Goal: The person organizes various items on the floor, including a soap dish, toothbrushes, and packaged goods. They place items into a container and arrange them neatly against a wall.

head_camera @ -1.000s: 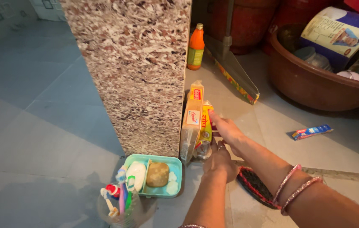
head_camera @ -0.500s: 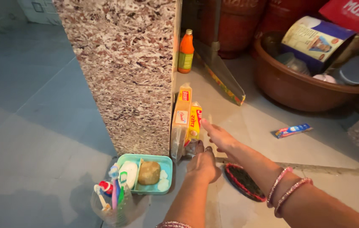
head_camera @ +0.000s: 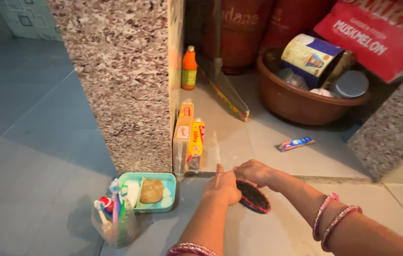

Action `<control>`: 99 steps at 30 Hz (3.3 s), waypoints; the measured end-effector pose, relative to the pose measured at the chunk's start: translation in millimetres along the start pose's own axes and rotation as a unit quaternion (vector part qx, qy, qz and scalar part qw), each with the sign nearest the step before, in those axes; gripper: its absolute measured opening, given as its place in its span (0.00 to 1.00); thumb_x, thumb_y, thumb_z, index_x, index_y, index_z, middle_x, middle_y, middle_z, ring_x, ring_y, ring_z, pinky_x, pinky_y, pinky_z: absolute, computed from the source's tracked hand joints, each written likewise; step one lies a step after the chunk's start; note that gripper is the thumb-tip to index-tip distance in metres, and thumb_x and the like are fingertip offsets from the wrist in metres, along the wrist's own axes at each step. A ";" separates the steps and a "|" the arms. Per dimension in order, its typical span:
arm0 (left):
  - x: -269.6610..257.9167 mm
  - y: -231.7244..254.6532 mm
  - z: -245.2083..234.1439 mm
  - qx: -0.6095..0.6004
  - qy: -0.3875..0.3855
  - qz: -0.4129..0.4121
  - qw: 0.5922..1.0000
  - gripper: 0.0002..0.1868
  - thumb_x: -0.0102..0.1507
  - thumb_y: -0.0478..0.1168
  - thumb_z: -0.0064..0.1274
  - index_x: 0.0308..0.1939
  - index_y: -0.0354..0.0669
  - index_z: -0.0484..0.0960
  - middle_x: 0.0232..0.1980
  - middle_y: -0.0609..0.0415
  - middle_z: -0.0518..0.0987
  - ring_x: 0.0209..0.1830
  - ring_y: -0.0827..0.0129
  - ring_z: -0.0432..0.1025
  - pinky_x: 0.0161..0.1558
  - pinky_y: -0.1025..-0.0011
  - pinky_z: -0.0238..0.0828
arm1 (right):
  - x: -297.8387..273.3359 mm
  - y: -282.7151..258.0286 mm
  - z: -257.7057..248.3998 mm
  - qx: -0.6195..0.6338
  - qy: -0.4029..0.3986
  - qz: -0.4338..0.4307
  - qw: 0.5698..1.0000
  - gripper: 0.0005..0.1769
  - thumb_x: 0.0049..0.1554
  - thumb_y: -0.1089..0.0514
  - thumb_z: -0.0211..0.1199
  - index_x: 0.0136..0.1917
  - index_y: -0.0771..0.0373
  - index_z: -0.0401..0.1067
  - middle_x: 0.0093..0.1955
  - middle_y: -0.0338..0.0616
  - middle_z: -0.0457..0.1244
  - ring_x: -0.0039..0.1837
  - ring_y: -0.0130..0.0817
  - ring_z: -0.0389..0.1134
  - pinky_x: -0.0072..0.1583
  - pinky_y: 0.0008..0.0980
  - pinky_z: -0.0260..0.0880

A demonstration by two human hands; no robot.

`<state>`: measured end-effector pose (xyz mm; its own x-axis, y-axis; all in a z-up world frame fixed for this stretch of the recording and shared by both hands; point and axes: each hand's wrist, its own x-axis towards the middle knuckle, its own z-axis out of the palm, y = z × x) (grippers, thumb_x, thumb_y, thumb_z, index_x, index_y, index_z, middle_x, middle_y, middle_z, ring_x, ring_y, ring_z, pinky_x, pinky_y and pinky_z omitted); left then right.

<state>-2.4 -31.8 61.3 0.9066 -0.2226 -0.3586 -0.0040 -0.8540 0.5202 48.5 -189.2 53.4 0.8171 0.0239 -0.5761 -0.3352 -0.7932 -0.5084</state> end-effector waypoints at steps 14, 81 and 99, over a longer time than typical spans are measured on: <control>-44.1 31.0 -6.2 0.091 0.038 0.063 0.993 0.24 0.57 0.40 0.63 0.58 0.46 0.81 0.72 0.47 0.66 0.69 0.51 0.68 0.66 0.58 0.68 | -79.2 32.6 9.1 -0.396 0.004 0.013 0.918 0.19 0.58 0.44 0.61 0.57 0.56 0.76 0.64 0.46 0.67 0.68 0.45 0.66 0.67 0.53 0.64; 174.6 156.3 61.5 0.352 0.007 0.049 0.935 0.26 0.59 0.42 0.65 0.61 0.47 0.79 0.62 0.54 0.80 0.60 0.58 0.76 0.48 0.46 0.77 | 55.5 155.8 -97.3 -0.300 0.221 -0.029 0.928 0.41 0.55 0.67 0.58 0.78 0.50 0.49 0.61 0.47 0.66 0.64 0.46 0.68 0.65 0.50 0.63; 227.0 144.8 103.6 0.255 0.074 0.093 0.960 0.24 0.63 0.40 0.59 0.63 0.49 0.75 0.56 0.55 0.83 0.59 0.62 0.77 0.57 0.60 0.74 | 101.4 148.2 -107.4 -0.313 0.202 -0.007 0.928 0.47 0.60 0.57 0.58 0.84 0.45 0.36 0.61 0.50 0.67 0.62 0.47 0.70 0.61 0.43 0.71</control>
<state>159.2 -254.7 -25.1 0.9201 -0.3561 -0.1633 -0.3428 -0.9336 0.1043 132.1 -369.6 -11.6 0.9708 -0.0928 -0.2211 -0.0882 -0.9956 0.0304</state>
